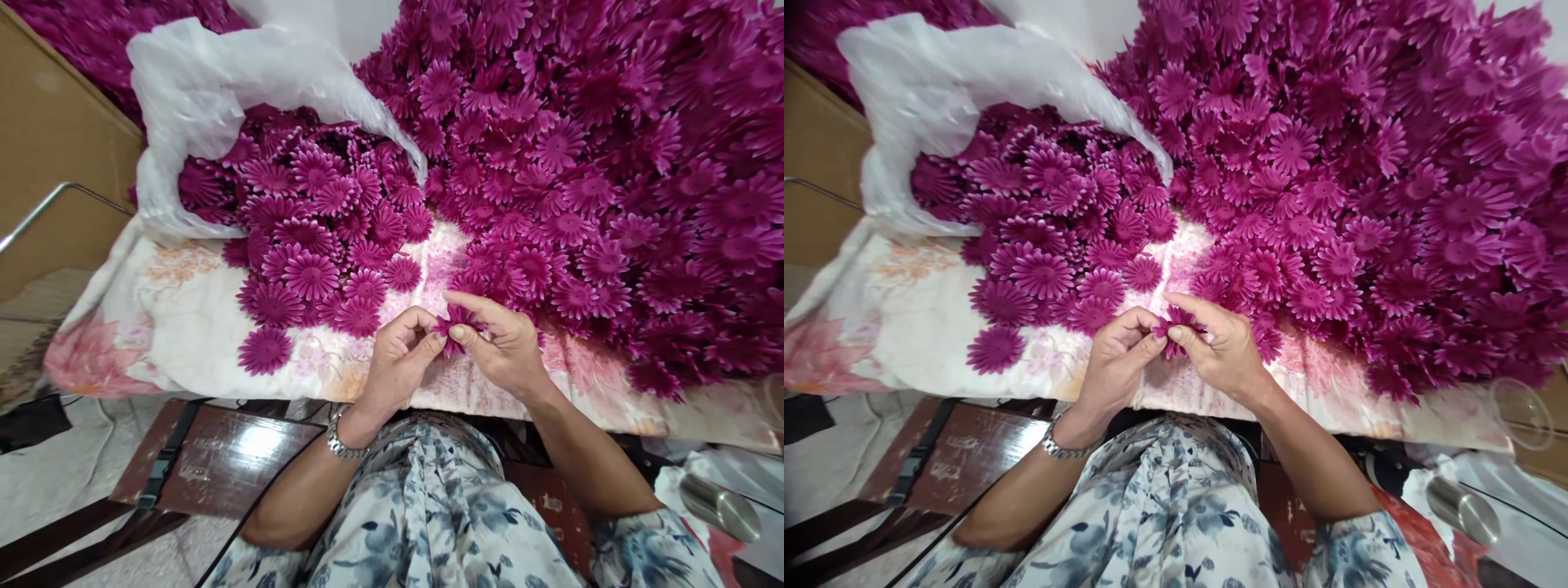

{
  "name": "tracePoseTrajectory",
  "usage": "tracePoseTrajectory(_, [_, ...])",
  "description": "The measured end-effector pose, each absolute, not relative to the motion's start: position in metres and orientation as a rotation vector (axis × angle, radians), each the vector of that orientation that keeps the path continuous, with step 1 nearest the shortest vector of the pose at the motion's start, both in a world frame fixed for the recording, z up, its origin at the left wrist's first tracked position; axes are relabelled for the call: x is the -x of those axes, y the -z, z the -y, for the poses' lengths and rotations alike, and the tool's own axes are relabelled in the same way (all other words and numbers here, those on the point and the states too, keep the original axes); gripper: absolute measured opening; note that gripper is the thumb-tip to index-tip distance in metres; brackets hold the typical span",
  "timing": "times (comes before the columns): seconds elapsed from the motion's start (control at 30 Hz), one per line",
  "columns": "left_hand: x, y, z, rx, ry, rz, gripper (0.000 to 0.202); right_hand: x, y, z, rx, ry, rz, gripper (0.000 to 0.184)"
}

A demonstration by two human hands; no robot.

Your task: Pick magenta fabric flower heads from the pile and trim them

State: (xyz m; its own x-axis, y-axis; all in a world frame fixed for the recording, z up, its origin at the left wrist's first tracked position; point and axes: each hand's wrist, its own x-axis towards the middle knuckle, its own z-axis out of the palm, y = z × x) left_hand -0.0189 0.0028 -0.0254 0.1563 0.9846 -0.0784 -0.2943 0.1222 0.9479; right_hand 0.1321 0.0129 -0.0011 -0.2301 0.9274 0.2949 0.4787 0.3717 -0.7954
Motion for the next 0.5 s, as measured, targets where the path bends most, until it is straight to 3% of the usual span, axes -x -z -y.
tracePoseTrajectory(0.5, [0.015, 0.013, -0.007, -0.635, -1.190, -0.817, 0.024, -0.131, -0.001, -0.012, 1.243, -0.644, 1.825, 0.039])
